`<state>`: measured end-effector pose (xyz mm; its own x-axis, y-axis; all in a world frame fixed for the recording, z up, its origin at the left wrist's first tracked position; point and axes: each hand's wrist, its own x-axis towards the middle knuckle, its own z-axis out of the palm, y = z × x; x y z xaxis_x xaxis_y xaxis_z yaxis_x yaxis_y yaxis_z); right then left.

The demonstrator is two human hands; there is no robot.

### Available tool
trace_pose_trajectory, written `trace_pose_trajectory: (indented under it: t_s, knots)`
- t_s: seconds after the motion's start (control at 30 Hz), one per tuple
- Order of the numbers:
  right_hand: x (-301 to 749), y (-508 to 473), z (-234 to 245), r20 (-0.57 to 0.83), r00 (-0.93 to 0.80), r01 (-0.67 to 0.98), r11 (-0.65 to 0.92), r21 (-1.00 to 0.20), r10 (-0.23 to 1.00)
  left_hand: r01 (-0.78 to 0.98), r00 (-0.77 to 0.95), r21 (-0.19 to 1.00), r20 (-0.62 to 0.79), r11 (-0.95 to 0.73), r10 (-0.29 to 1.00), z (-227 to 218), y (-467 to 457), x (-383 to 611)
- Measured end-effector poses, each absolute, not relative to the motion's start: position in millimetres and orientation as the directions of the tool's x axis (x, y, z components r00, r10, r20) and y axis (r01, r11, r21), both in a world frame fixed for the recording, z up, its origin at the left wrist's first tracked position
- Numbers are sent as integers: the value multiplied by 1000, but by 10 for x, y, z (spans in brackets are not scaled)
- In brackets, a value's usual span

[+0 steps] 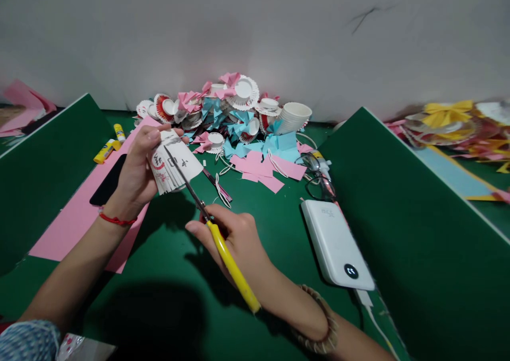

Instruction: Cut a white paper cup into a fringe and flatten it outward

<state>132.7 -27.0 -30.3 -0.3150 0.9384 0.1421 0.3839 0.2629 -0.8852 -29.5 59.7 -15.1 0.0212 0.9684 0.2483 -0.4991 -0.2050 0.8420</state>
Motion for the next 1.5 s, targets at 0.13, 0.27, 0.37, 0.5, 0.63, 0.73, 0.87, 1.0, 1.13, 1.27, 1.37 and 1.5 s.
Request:
trace_pose_trajectory:
  t_s: [0.13, 0.27, 0.37, 0.5, 0.63, 0.73, 0.87, 1.0, 1.13, 1.27, 1.37, 1.5]
  knots:
    - [1327, -267, -325, 142, -309, 383, 260, -886, 940, -494, 21, 846, 240, -199, 970, -164, 594, -291]
    - [1347, -252, -347, 133, -312, 397, 256, -881, 941, -502, 35, 842, 247, -197, 968, -173, 598, -290]
    - [1387, -249, -323, 119, -414, 369, 285, -885, 903, -499, -1, 834, 271, -235, 963, -156, 607, -316]
    - [1439, -250, -280, 118, -533, 330, 335, -883, 838, -492, -65, 825, 284, -278, 957, -106, 615, -374]
    - [1451, -228, -291, 103, -561, 340, 342, -876, 821, -516, -53, 806, 307, -290, 950, -86, 609, -389]
    - [1446, -219, -308, 120, -570, 314, 351, -882, 813, -528, -20, 806, 305, -269, 952, -97, 602, -371]
    - [1437, -225, -307, 142, -557, 296, 355, -887, 818, -547, 6, 799, 301, -249, 954, -104, 596, -353]
    - [1435, -232, -293, 128, -551, 301, 339, -891, 824, -553, 4, 799, 289, -238, 957, -100, 583, -339]
    - [1435, -240, -276, 118, -546, 305, 328, -894, 829, -521, 9, 817, 295, -247, 955, -116, 570, -316]
    - [1431, -243, -265, 109, -531, 314, 314, -896, 841, -500, -3, 826, 298, -259, 955, -139, 573, -305]
    - [1430, -246, -275, 109, -526, 312, 310, -898, 844, -485, -20, 833, 293, -265, 956, -139, 574, -308]
    - [1438, -249, -289, 119, -532, 303, 319, -898, 839, -498, -12, 828, 290, -258, 957, -118, 561, -314]
